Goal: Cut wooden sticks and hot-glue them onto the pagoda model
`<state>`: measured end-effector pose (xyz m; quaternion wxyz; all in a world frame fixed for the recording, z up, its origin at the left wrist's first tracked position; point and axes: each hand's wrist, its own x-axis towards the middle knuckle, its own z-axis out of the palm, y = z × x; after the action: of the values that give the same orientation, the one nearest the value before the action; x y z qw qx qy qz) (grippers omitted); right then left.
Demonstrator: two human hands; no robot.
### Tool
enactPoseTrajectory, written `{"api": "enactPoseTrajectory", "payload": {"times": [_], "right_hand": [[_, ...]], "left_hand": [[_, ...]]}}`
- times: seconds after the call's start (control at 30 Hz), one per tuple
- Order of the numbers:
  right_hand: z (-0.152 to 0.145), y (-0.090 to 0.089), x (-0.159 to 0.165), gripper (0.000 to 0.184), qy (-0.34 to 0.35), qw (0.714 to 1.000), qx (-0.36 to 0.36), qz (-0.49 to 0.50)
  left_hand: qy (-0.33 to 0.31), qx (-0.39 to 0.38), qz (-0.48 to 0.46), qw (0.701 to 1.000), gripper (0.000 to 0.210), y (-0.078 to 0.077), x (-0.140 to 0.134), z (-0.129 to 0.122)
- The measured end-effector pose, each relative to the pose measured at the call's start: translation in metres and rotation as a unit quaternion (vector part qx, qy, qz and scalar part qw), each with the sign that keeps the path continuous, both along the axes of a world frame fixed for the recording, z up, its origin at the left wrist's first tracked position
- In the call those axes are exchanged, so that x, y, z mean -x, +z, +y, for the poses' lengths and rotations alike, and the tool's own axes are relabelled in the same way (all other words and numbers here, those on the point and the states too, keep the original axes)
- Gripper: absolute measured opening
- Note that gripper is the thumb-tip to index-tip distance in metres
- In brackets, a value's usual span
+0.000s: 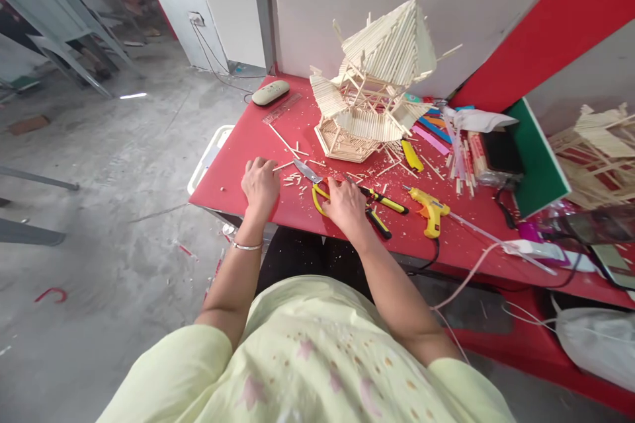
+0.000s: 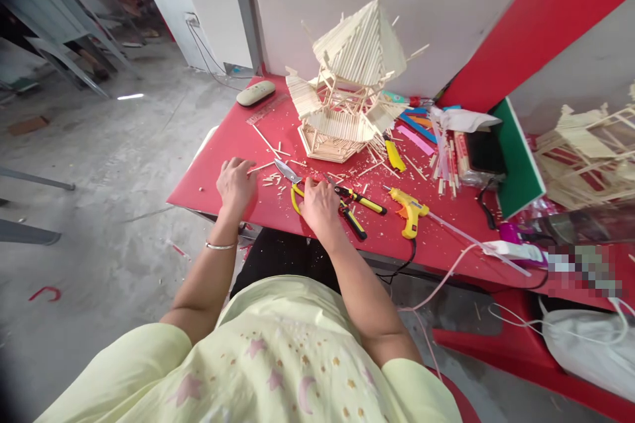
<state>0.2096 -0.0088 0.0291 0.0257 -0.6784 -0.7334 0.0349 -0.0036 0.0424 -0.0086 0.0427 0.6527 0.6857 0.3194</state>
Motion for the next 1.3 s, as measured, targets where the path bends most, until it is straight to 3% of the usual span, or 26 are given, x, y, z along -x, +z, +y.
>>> {"api": "enactPoseTrajectory", "payload": {"times": [0.17,0.3,0.4,0.53,0.7,0.77,0.83,0.97,1.17,1.3], "right_hand": [[-0.003,-0.003,0.000,0.055,-0.017,1.000,0.016,0.011],[-0.005,-0.003,0.002,0.054,-0.006,0.999,0.007,0.040],[-0.008,0.000,0.002,0.046,0.023,0.997,0.001,0.077],[-0.019,0.004,-0.017,0.041,0.062,0.981,-0.046,0.178],[-0.014,0.005,-0.081,0.040,-0.046,0.949,-0.146,0.275],[0.004,0.003,-0.107,0.044,-0.085,0.917,-0.147,0.360],[0.028,-0.001,-0.126,0.052,-0.122,0.887,-0.137,0.423],[0.074,-0.010,-0.145,0.055,-0.135,0.876,-0.143,0.440],[0.111,-0.019,-0.147,0.046,-0.134,0.864,-0.140,0.465],[0.127,-0.024,-0.146,0.034,-0.135,0.862,-0.122,0.473]], "left_hand": [[-0.011,0.063,0.082,0.995,0.017,-0.008,0.015,0.031],[0.013,0.048,0.064,0.997,0.017,-0.009,0.017,0.030],[0.034,0.026,-0.063,0.997,0.016,0.002,0.013,0.017],[-0.028,-0.009,-0.242,0.970,0.018,0.019,0.001,-0.004],[-0.143,0.045,-0.361,0.921,0.018,0.017,-0.035,-0.021],[-0.196,0.080,-0.412,0.886,0.015,0.012,-0.058,-0.022],[-0.264,0.078,-0.384,0.882,0.011,0.012,-0.080,-0.019],[-0.421,-0.015,-0.181,0.889,0.014,0.023,-0.106,0.007],[-0.417,-0.058,-0.005,0.907,0.021,0.034,-0.103,0.076],[-0.434,-0.081,0.040,0.896,0.017,0.030,-0.103,0.097]]}}
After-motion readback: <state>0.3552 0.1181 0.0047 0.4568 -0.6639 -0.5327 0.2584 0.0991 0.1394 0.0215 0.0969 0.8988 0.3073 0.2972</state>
